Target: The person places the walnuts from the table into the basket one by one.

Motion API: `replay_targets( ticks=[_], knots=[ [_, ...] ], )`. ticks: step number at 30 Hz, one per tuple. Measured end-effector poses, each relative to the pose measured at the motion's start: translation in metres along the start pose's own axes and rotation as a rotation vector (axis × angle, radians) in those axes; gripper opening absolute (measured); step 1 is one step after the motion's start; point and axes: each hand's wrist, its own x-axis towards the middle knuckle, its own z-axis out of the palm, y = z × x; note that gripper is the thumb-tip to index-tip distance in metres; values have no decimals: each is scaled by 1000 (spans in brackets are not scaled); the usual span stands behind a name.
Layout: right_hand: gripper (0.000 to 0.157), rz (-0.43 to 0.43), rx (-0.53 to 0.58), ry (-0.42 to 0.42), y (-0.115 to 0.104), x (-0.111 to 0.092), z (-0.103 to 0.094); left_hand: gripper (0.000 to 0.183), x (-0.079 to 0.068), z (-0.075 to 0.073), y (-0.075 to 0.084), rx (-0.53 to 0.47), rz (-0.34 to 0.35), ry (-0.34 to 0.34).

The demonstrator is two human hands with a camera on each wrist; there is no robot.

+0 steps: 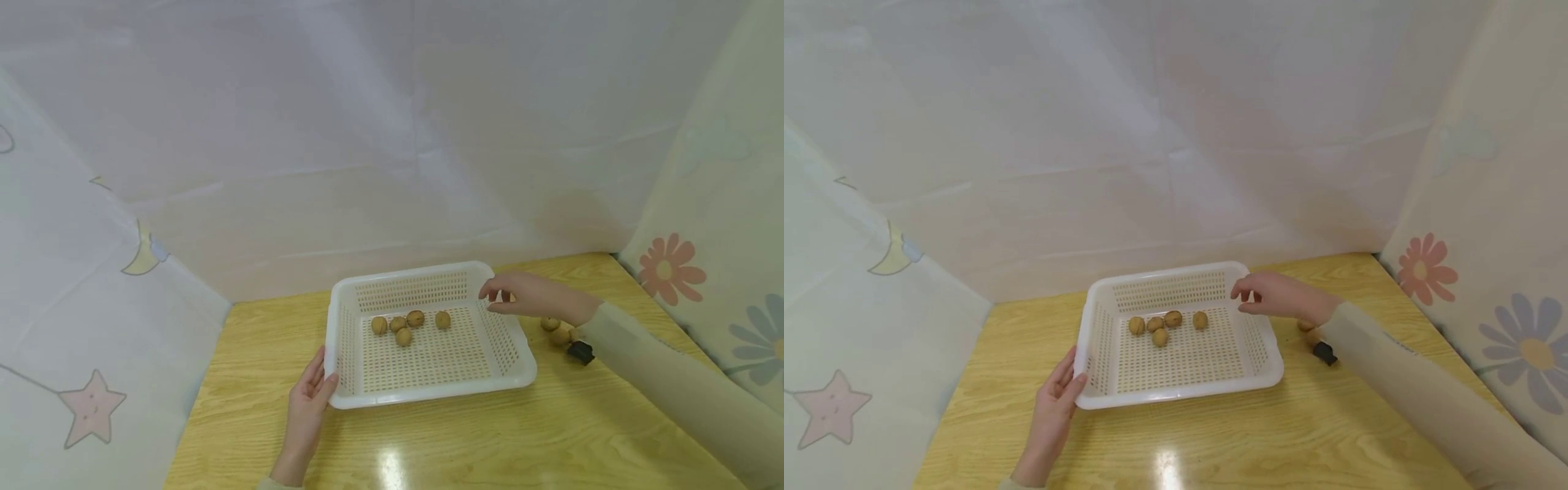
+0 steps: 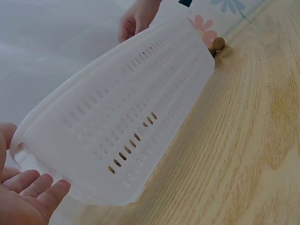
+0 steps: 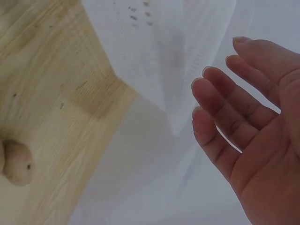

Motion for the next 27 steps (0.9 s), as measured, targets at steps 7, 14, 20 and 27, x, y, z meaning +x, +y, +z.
replay_targets(
  ticks=[7, 14, 20, 27],
  knots=[
    [22, 85, 1, 33, 23, -28, 5, 59, 0, 1, 1, 3, -10, 3],
    [24, 139, 28, 81, 50, -57, 12, 60, 1, 0, 0, 11, -19, 15],
    [23, 178, 53, 131, 81, -79, 24, 59, 1, 0, 0, 17, -19, 11],
    [29, 259, 50, 131, 111, -91, 38, 59, 1, 0, -1, 13, -22, 6]
  ],
)
